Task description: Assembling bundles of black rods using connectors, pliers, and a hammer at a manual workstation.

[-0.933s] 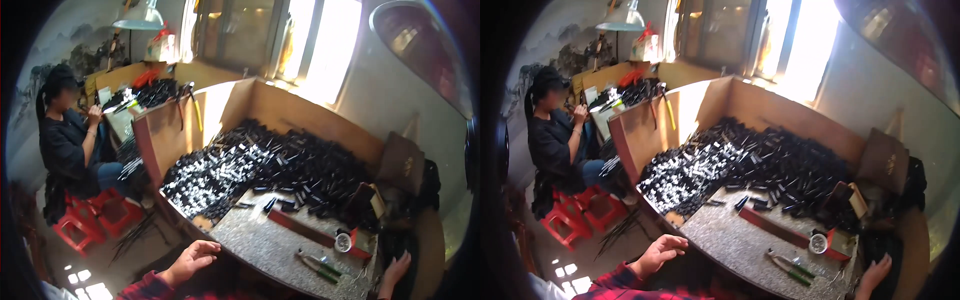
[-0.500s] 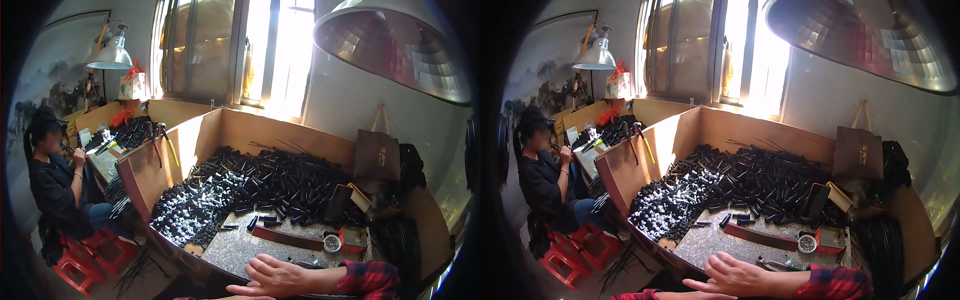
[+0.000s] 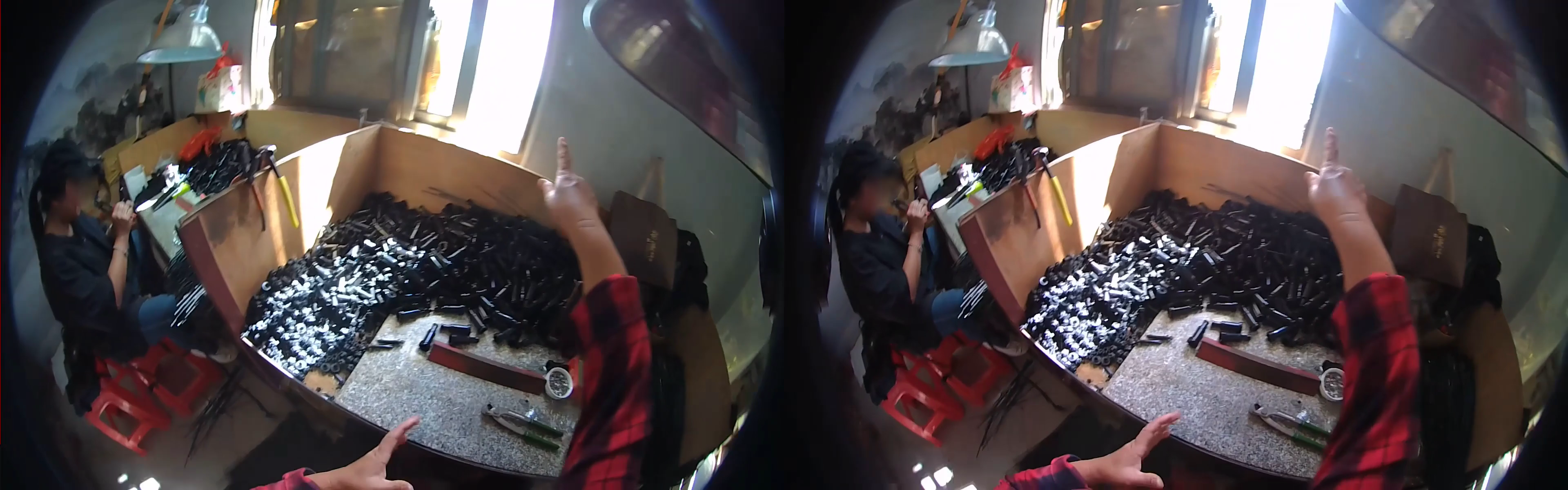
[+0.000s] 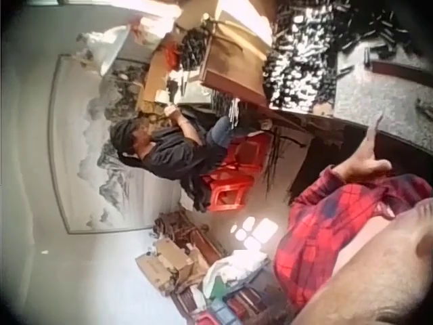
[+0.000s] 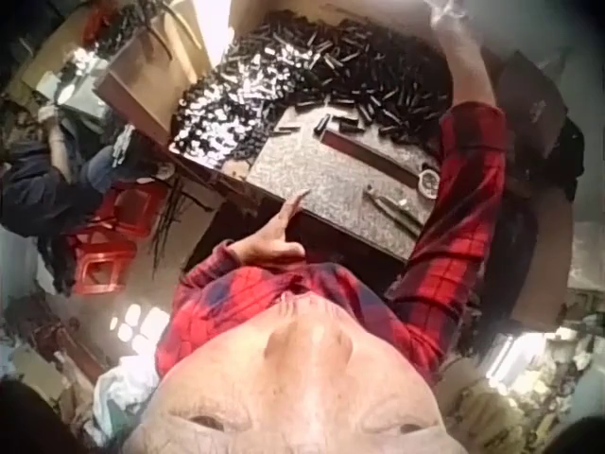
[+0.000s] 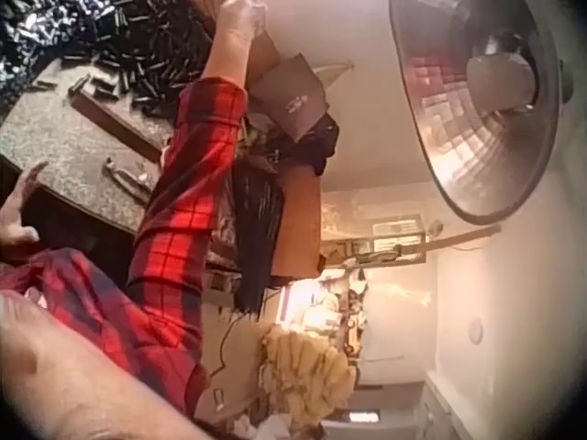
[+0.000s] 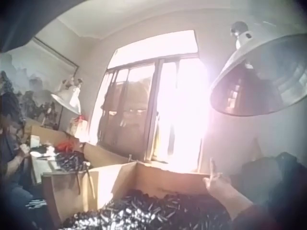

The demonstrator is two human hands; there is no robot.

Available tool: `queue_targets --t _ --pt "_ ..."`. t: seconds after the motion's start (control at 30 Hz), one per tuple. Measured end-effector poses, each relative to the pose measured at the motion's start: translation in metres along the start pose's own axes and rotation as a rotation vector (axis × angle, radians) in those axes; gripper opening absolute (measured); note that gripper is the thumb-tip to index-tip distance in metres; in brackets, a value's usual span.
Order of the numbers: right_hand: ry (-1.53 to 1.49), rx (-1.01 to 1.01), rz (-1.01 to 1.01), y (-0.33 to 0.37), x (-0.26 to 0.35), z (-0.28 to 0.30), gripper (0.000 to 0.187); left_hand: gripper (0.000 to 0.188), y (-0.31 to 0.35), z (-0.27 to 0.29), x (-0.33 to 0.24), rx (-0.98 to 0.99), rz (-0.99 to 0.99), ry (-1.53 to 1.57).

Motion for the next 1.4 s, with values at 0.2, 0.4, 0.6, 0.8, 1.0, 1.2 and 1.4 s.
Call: queue_targets --t 0.2,0.4,0.6,0.8,1.0,1.2,1.4 --pt "-0.133 -0.090 0.177 0.009 0.039 -0.028 0.048 0.114 0.020 -0.003 0.012 -0.064 -0.040 0.049" --pt "0.033 0.031 0.151 -0.038 -0.038 -0.106 0.079 0.098 0.021 -0.013 0.016 0.005 -0.172 0.165" --pt "0.067 0.123 0.142 -0.039 -0.053 -0.167 0.081 0.086 0.025 -0.018 0.030 0.027 -0.162 0.179" --pt "0.122 -0.059 0.554 -0.010 -0.033 -0.165 0.064 0.083 0.020 -0.026 0.039 0.073 -0.134 0.183" --pt "-0.164 0.170 0.489 0.104 0.046 -0.131 0.051 0.082 0.020 -0.032 0.042 0.090 -0.134 0.191" --pt "-0.030 0.323 0.797 0.233 0.065 -0.116 0.047 0.074 0.018 -0.026 0.053 0.047 -0.073 -0.067" --pt "-0.001 0.688 0.871 0.291 0.083 -0.093 0.035 0.069 0.029 -0.037 0.128 0.072 0.018 -0.742"
Point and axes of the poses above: each hand's wrist, its own y-axis away from the middle knuckle, its own z-axis out of the back of the hand, x = y × z, the point moved 5 cm from there along -y, towards the middle knuckle, and after that the axes turned 11 degrees about -y, right-handed, at the moved point
